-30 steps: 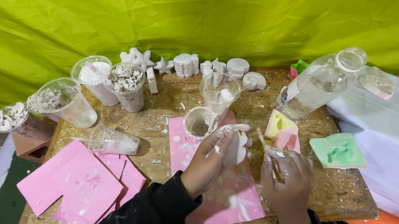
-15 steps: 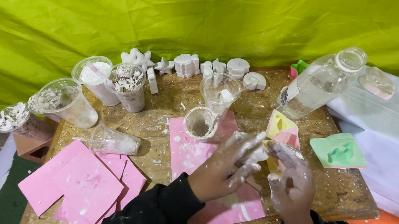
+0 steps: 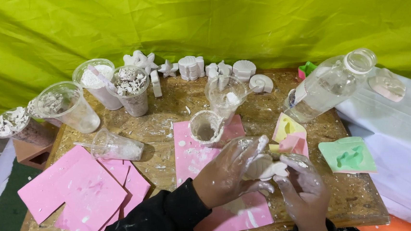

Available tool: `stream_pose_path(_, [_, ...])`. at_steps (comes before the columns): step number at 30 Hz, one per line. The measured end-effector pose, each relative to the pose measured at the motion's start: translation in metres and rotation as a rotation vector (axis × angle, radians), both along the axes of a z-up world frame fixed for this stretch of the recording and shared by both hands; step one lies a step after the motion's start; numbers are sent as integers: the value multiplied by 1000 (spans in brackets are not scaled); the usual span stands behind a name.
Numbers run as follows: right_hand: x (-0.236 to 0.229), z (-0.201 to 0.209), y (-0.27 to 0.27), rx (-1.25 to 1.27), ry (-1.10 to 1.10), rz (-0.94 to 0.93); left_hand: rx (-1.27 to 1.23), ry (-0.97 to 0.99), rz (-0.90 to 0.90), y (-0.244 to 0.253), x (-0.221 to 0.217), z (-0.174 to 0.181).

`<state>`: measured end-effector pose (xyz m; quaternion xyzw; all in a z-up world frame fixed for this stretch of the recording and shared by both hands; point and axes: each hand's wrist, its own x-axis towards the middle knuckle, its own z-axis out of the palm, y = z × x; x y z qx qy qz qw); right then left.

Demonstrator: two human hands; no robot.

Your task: Demolding a small plaster figure, cleaning it with a stick, and pouring water from a bottle into a cup.

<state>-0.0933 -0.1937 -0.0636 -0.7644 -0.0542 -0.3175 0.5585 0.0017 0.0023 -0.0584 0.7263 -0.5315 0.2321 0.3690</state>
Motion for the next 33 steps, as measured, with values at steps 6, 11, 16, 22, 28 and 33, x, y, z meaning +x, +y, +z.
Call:
stream_pose_path(6, [2,-7,-9,-180,-58,-88,-18,132,-83,0,1,2])
stream_pose_path(11, [8,-5,-9,-224,-168,-79,-28,187,-92,2,4,16])
stream_pose_path(16, [12,-12,-15,-280,-202,-177,-42,398,-133,6,3,22])
stream_pose_path(22, [9,-11,-20,-443,-263,-74,-55,302,-129,9,6,22])
stream_pose_path(28, [9,-13,-19,-432,-232,-5,-4,171,-213,8,8,24])
stream_pose_path(33, [11,2,-10,-494,-238,62,-125,426,-237,9,6,34])
